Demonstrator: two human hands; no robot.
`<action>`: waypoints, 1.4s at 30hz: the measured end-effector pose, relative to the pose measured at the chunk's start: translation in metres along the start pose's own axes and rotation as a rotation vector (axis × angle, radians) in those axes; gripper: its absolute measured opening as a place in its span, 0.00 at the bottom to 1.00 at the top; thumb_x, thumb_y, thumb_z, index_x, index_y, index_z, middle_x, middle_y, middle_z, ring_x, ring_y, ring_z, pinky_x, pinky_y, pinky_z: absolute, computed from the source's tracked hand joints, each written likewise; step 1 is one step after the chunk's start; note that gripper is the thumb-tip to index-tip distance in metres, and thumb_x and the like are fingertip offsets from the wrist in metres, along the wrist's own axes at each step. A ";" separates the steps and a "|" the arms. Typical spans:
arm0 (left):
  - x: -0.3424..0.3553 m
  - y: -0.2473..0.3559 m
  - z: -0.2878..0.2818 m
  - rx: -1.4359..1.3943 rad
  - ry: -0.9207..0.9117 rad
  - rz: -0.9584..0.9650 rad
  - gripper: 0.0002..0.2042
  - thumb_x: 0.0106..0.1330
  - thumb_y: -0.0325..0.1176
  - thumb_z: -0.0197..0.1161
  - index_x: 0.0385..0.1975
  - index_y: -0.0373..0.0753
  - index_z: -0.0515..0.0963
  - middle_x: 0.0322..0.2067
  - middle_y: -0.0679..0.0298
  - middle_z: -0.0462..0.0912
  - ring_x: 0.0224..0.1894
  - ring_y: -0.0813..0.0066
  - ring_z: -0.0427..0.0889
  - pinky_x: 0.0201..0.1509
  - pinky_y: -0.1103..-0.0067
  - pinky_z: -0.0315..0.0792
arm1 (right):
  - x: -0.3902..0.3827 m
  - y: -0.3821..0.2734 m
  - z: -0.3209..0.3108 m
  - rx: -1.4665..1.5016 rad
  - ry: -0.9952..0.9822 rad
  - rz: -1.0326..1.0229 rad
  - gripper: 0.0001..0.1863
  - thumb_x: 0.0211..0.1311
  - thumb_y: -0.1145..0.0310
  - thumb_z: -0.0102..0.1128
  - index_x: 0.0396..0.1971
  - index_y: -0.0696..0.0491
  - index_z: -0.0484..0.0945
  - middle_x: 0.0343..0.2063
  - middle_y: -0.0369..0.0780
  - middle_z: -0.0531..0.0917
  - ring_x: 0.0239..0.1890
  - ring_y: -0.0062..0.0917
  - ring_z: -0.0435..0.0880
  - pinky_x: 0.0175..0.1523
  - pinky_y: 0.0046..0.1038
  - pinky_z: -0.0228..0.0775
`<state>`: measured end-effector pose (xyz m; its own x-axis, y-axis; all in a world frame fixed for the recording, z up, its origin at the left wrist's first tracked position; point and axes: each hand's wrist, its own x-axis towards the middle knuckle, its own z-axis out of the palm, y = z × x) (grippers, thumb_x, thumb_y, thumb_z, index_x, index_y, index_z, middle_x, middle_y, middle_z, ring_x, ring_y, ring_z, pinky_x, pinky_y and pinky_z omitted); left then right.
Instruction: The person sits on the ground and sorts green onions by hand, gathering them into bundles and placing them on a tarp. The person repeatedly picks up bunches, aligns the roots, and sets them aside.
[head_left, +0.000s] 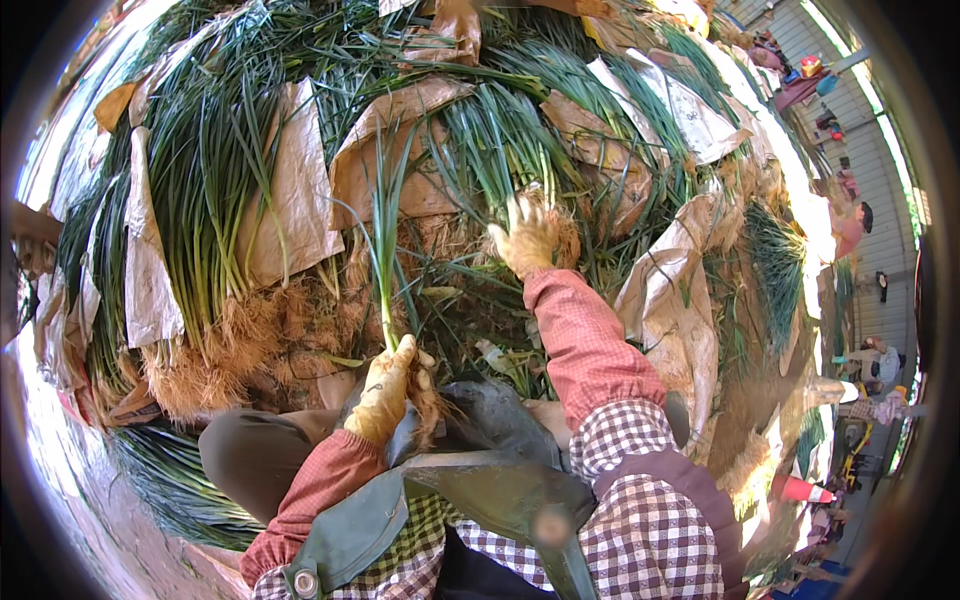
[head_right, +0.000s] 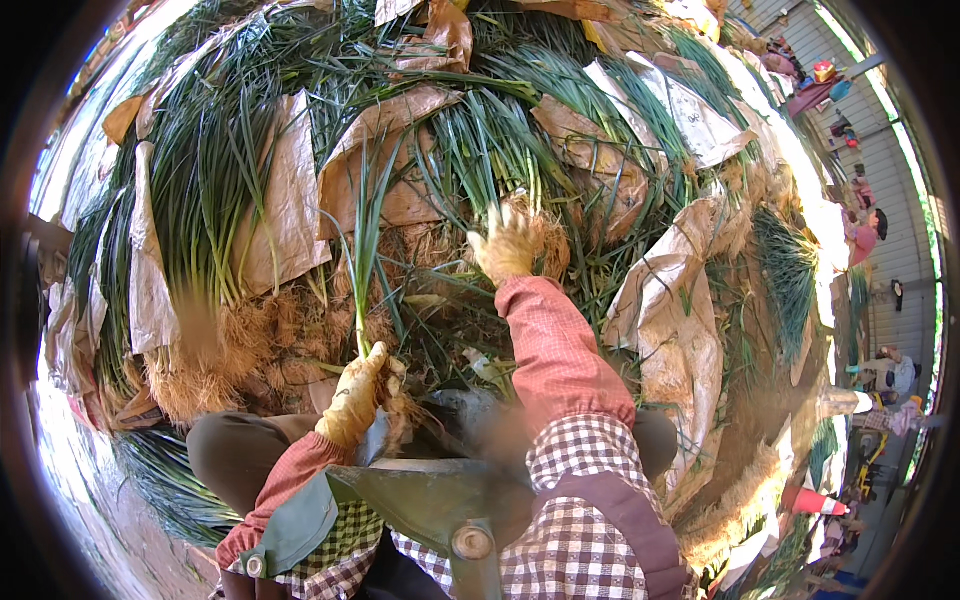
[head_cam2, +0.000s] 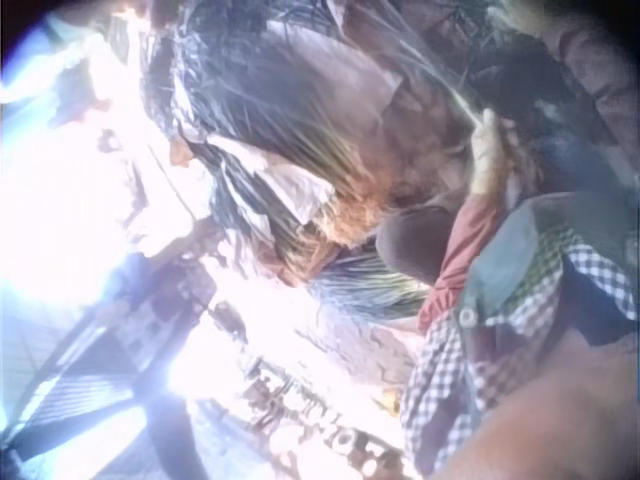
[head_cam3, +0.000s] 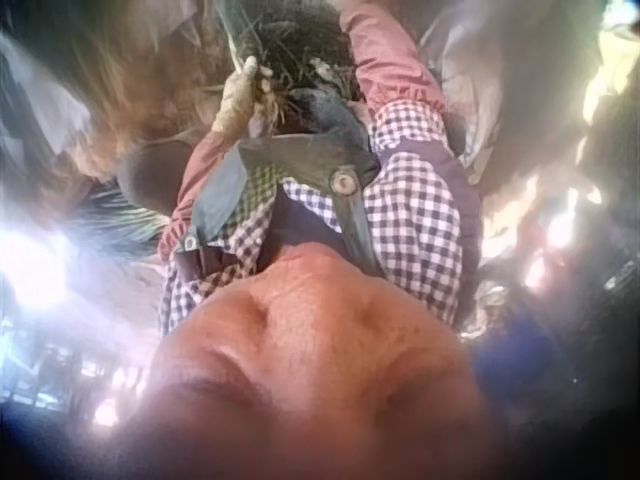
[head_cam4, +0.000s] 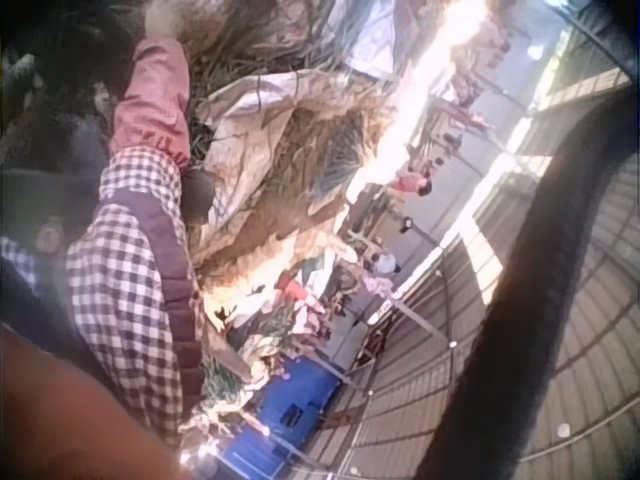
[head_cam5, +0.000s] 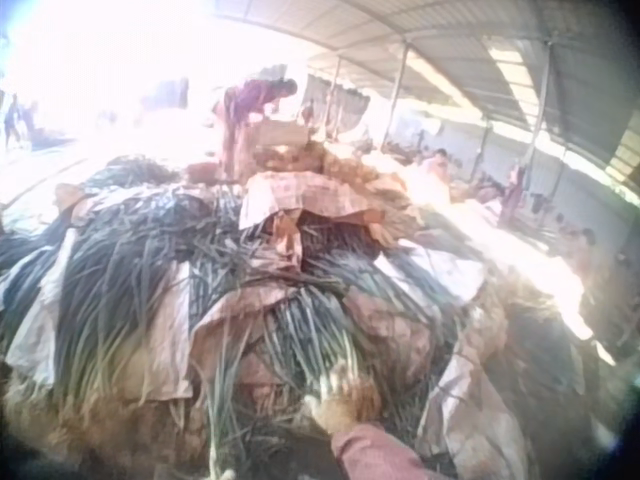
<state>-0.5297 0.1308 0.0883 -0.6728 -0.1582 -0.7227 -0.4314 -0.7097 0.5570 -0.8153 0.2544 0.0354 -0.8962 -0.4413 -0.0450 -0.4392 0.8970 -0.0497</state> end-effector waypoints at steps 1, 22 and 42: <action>0.008 -0.003 -0.005 0.011 0.018 0.055 0.19 0.70 0.46 0.52 0.28 0.34 0.77 0.16 0.62 0.77 0.16 0.72 0.77 0.21 0.80 0.71 | -0.006 0.011 0.022 0.025 -0.167 0.032 0.34 0.68 0.40 0.33 0.63 0.51 0.60 0.68 0.46 0.52 0.71 0.41 0.48 0.72 0.50 0.34; 0.010 0.017 -0.009 -0.139 0.212 0.257 0.15 0.69 0.42 0.55 0.30 0.35 0.79 0.28 0.59 0.83 0.24 0.75 0.79 0.26 0.82 0.72 | -0.046 -0.040 0.004 1.735 -0.331 0.286 0.14 0.64 0.64 0.56 0.42 0.60 0.75 0.32 0.40 0.83 0.29 0.23 0.82 0.31 0.19 0.77; 0.018 -0.039 0.002 0.382 0.337 0.420 0.12 0.55 0.31 0.62 0.40 0.38 0.76 0.28 0.60 0.81 0.31 0.70 0.80 0.39 0.75 0.73 | -0.131 -0.077 -0.031 0.006 -0.223 -0.232 0.25 0.66 0.45 0.48 0.29 0.52 0.80 0.15 0.37 0.77 0.16 0.25 0.74 0.25 0.28 0.68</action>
<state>-0.5266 0.1571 0.0542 -0.6325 -0.6185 -0.4663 -0.3980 -0.2569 0.8807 -0.6657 0.2436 0.0758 -0.7365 -0.6289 -0.2492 -0.6291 0.7722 -0.0895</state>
